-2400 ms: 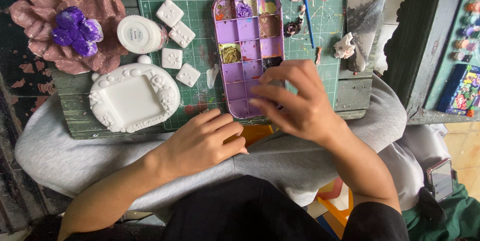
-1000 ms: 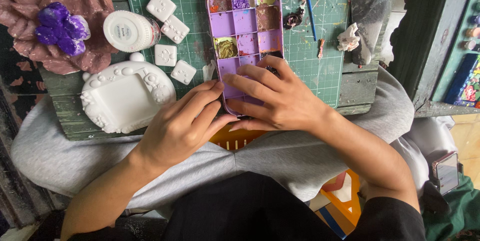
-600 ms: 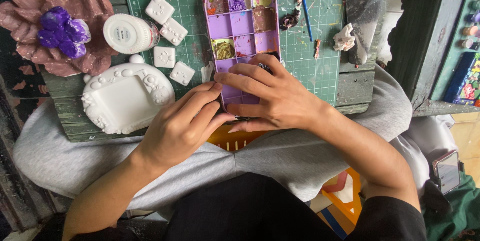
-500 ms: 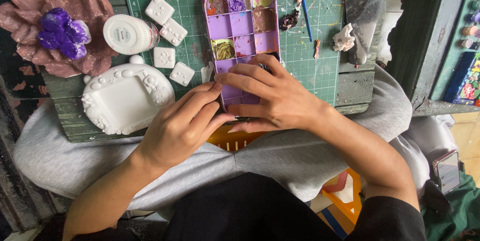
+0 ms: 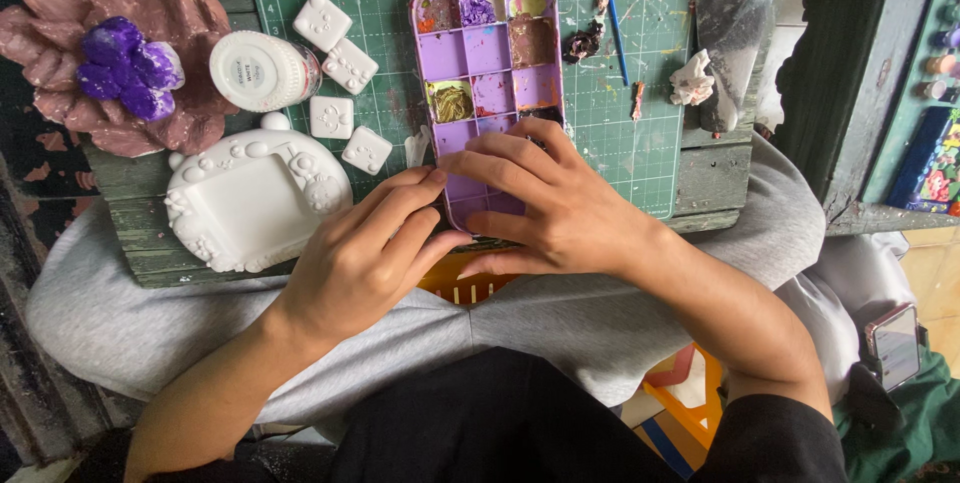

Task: The person sits on the floor with a purple paint palette on their lap and picks dried paint out of its compartments with their fingers, working cell by cell and collecting removed paint bits on the cutting mat.

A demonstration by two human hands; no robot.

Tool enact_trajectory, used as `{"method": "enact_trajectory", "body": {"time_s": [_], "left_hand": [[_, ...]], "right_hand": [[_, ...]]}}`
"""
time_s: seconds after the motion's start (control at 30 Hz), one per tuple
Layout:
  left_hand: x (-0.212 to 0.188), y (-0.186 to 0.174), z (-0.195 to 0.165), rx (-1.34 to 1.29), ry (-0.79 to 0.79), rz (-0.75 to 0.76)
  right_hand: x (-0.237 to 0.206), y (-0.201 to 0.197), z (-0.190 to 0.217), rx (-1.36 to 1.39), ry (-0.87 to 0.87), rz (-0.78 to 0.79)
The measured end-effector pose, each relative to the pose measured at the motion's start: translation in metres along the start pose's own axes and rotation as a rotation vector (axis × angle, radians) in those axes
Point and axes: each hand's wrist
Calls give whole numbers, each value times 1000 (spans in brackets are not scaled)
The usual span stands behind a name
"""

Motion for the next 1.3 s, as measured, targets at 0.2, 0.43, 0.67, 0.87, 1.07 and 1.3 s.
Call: {"method": "enact_trajectory", "body": {"time_s": [0.2, 0.43, 0.67, 0.87, 1.07, 1.3], "left_hand": [[-2, 0, 0, 21, -5, 20], [-2, 2, 0, 59, -12, 34], [-6, 13, 7, 82, 73, 78], [-10, 28, 3, 77, 113, 29], [-10, 28, 10, 43, 99, 32], [-8, 27, 5, 61, 29, 15]], "right_hand": [[0, -2, 9, -209, -5, 54], [6, -6, 8, -59, 46, 99], [1, -25, 7, 263, 200, 13], [-5, -42, 7, 272, 273, -41], [-10, -53, 3, 50, 305, -66], [-16, -52, -16, -92, 558, -253]]}}
Point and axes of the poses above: each hand's wrist, its own x-axis towards the middle knuckle, its own y-axis out of the palm, z = x × y, and after that the axes turned 2 degrees about y, right-handed
